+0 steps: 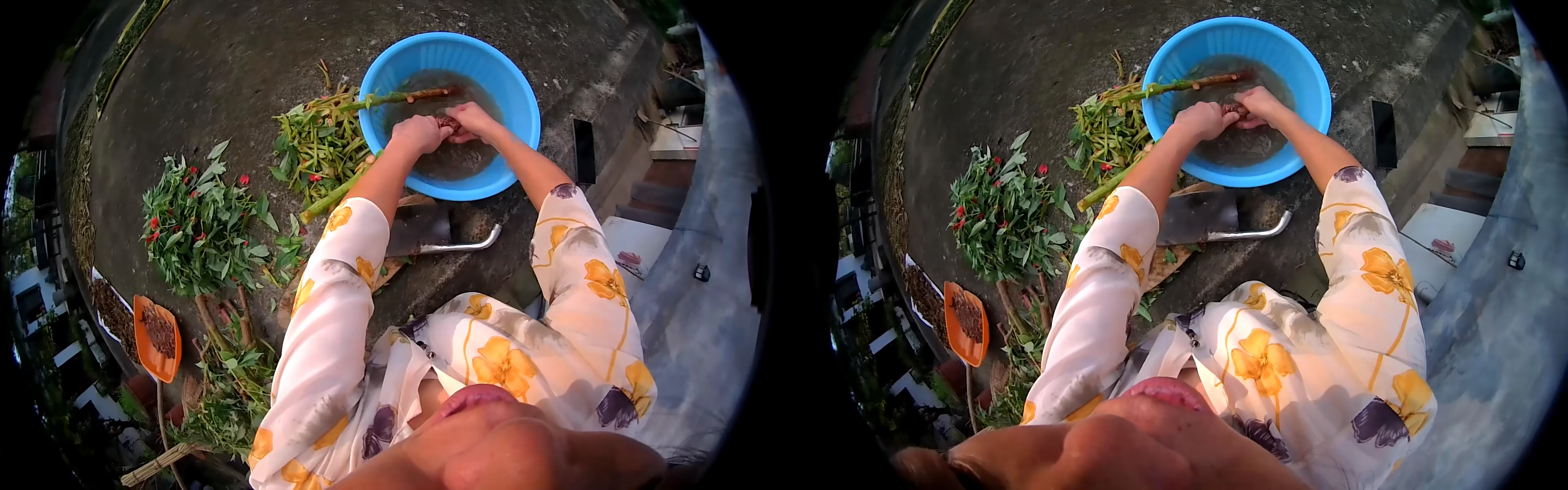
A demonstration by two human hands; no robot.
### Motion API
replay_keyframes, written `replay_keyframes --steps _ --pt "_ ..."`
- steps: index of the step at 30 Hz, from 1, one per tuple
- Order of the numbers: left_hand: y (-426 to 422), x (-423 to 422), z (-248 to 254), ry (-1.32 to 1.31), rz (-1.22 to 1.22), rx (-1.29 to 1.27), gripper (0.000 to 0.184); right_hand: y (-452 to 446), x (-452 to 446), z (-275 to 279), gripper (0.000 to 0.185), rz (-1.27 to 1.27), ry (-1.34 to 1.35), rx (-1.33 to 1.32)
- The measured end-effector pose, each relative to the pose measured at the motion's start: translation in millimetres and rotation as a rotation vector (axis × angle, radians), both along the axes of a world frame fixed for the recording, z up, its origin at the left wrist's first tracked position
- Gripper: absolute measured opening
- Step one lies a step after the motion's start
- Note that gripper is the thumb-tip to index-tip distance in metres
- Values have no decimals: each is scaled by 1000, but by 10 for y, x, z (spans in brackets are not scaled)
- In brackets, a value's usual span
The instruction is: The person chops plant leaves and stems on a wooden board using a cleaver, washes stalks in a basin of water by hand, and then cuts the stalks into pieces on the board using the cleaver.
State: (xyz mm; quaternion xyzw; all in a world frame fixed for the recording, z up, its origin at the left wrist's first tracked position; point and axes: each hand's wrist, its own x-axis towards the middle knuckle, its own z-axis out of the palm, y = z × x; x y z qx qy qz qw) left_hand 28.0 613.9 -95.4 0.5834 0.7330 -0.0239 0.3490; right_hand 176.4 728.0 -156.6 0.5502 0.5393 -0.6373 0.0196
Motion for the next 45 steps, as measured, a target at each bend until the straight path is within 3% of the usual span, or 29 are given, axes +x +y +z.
replay_keyframes --steps 2,4,6,8,10,12,14,16,19,20,21,22,24,25,28,35,37,40,45 --pt "52 -98 121 -182 1 178 52 3 33 254 33 29 -60 79" --pt "45 -129 591 -617 173 127 44 89 103 240 30 -59 -1 84" --pt "166 -181 727 -627 238 284 40 244 177 165 27 -148 65 89" --pt "316 -233 887 -862 369 371 34 358 209 79 24 -314 -6 99" --pt "482 -253 1053 -886 446 431 28 430 232 -38 21 -407 16 110" --pt "569 -305 1230 -975 612 528 22 533 238 -309 21 -540 -48 195" --pt "658 -360 1079 -965 673 530 18 478 127 -699 17 -610 -148 403" --pt "676 -392 847 -958 801 536 19 255 -49 -628 21 -1052 634 -359" --pt "575 -325 475 -1005 958 596 24 -106 -284 330 23 -991 854 -441" --pt "547 -303 351 -1039 1007 637 25 -214 -307 671 25 -792 915 -304" --pt "512 -280 302 -1177 1047 608 30 -302 -327 808 27 -598 960 -167" --pt "498 -245 210 -1179 1054 591 30 -374 -347 761 27 -609 947 -173" --pt "596 -197 107 -1477 1101 485 32 -395 -390 738 32 -181 640 552" --pt "612 -117 133 -1512 1096 432 32 -532 -297 1049 29 -34 348 770" --pt "664 26 166 -1554 1177 455 28 -862 -264 1207 24 -39 282 936" --pt "748 -13 398 -1321 1095 544 30 -953 -263 1095 28 -77 270 884" --pt "809 -107 538 -1357 1028 653 33 -979 -171 1176 33 -157 492 329" --pt "843 -97 666 -1297 968 704 34 -1013 -137 1184 38 -225 556 238" --pt "948 -196 724 -1326 919 924 31 -977 -129 1127 35 -170 521 486"
